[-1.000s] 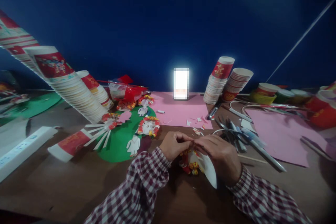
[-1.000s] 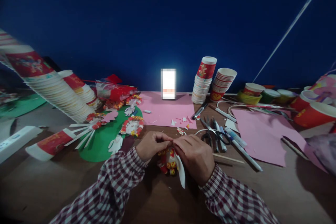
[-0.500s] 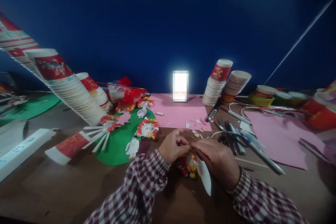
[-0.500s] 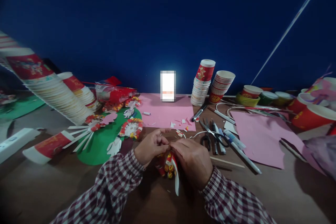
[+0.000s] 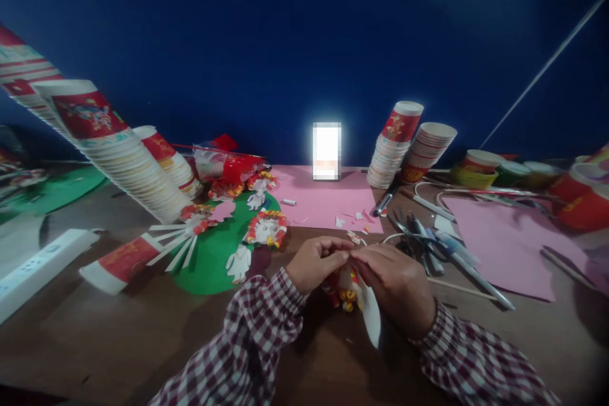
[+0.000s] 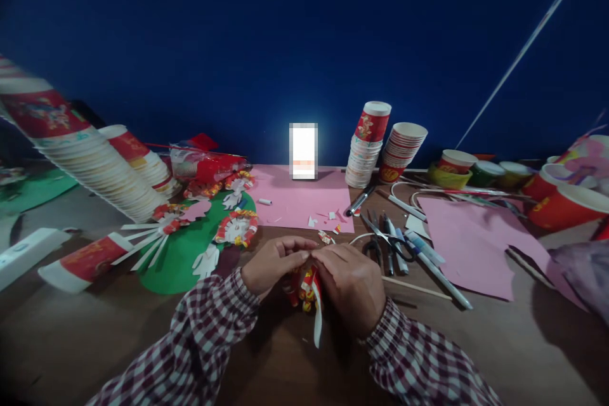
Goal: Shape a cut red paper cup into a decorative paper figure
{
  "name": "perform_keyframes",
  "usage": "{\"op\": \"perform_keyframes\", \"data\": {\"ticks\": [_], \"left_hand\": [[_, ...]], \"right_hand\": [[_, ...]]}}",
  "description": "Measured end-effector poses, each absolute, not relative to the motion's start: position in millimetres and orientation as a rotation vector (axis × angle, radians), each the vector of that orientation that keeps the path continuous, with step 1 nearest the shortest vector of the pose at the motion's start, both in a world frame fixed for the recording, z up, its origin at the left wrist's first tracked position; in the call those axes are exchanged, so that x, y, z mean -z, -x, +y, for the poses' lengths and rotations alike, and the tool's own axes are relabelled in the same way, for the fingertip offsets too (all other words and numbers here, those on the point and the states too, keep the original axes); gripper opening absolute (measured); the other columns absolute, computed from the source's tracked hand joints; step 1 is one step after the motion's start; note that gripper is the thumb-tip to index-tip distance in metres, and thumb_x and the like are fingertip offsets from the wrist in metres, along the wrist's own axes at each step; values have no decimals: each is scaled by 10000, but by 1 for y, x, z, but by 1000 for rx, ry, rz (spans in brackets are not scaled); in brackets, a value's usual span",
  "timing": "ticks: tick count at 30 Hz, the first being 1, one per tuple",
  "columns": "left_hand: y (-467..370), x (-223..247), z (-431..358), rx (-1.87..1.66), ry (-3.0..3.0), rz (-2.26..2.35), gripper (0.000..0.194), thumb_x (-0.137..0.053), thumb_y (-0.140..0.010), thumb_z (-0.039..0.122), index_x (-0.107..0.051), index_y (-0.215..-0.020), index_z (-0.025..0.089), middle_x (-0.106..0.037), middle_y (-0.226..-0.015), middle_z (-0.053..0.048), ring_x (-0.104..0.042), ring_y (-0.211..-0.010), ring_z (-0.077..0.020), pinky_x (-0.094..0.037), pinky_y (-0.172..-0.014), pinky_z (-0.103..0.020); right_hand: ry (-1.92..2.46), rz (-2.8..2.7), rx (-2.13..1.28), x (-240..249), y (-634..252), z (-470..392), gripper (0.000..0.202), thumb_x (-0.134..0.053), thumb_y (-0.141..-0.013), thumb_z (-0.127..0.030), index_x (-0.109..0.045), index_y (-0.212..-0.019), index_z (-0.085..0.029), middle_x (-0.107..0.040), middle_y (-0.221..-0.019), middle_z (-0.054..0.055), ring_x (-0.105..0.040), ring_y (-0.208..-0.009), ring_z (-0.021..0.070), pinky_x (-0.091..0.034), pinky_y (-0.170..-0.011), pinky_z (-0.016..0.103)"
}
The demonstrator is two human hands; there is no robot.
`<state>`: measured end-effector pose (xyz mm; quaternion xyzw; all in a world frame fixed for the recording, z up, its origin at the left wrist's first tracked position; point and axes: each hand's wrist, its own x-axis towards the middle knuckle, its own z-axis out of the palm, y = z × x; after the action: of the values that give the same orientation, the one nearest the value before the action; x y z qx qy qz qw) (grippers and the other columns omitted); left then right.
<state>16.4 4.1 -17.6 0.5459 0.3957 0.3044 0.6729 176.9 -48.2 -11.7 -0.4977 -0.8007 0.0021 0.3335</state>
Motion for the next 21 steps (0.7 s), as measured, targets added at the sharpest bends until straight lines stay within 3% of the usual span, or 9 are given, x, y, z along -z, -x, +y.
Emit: {"op": "perform_keyframes", "data": {"ticks": [3,9,21], "left_hand": [[-16,20,4,-713,-1377,904,302,-554,-724,362,-655,-866,115,-626,-724,-45,-513,-600,-94,-380,-548,-195],[-13,21,3,-619,-1467,909,429,-443,-770,474,-644,-681,105,-488,-428,9,-418,-384,-72,-297,-392,-189],[-12,19,3,-587,-1437,974,431,-502,-715,498,-654,-721,95,-488,-415,17,-408,-343,-64,-310,-347,-171]], "right_hand": [[1309,-2075,11,13,-177,-48,176,-448,-833,-219,-602,-905,-176,-624,-861,57,-546,-817,147,-421,-754,279],[1327,-2082,59,11,-178,-47,190,-440,-834,-226,-607,-910,-175,-623,-855,60,-549,-819,151,-421,-753,282],[1338,-2098,64,11,-175,-48,157,-457,-825,-213,-601,-878,-180,-618,-836,51,-536,-807,148,-403,-747,273]]}}
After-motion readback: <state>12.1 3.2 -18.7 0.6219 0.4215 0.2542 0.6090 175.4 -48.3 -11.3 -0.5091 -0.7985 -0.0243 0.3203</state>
